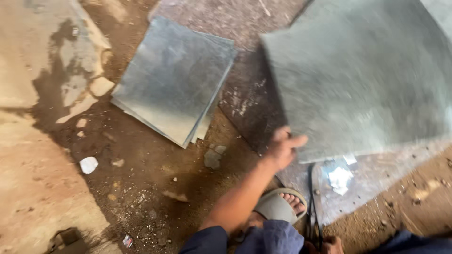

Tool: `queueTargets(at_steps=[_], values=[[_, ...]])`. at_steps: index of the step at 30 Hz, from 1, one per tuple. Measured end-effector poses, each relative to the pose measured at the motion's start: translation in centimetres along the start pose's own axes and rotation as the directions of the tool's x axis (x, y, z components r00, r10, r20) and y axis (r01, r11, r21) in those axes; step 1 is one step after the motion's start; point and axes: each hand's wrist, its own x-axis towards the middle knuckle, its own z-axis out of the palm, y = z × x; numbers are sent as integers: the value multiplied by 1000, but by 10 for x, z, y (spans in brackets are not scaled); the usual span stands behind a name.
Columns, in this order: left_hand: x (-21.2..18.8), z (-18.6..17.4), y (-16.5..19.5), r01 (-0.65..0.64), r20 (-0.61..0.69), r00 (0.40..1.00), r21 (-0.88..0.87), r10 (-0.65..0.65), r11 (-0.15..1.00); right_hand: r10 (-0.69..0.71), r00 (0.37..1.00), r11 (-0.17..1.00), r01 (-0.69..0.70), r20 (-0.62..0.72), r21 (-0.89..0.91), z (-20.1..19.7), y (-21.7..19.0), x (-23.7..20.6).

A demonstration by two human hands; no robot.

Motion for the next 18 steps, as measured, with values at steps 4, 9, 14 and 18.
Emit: queueTargets(at_steps=[4, 9, 14, 18], values=[[13, 0, -38, -112, -131, 976, 395, 176, 912, 15, 1000, 1000, -15, 25, -14, 2, -9, 26], [15, -16, -38, -50, -291, 919, 586, 267, 809, 20, 999, 1000, -19, 46, -20, 3, -28, 44], [5, -24, -33, -37, -267, 919, 674, 291, 737, 18, 998, 1000, -16, 65, -19, 10, -52, 59], [1, -22, -30, -39, -237, 914, 755, 328, 654, 11, 997, 1000, -11, 82, -2, 11, -67, 69]])
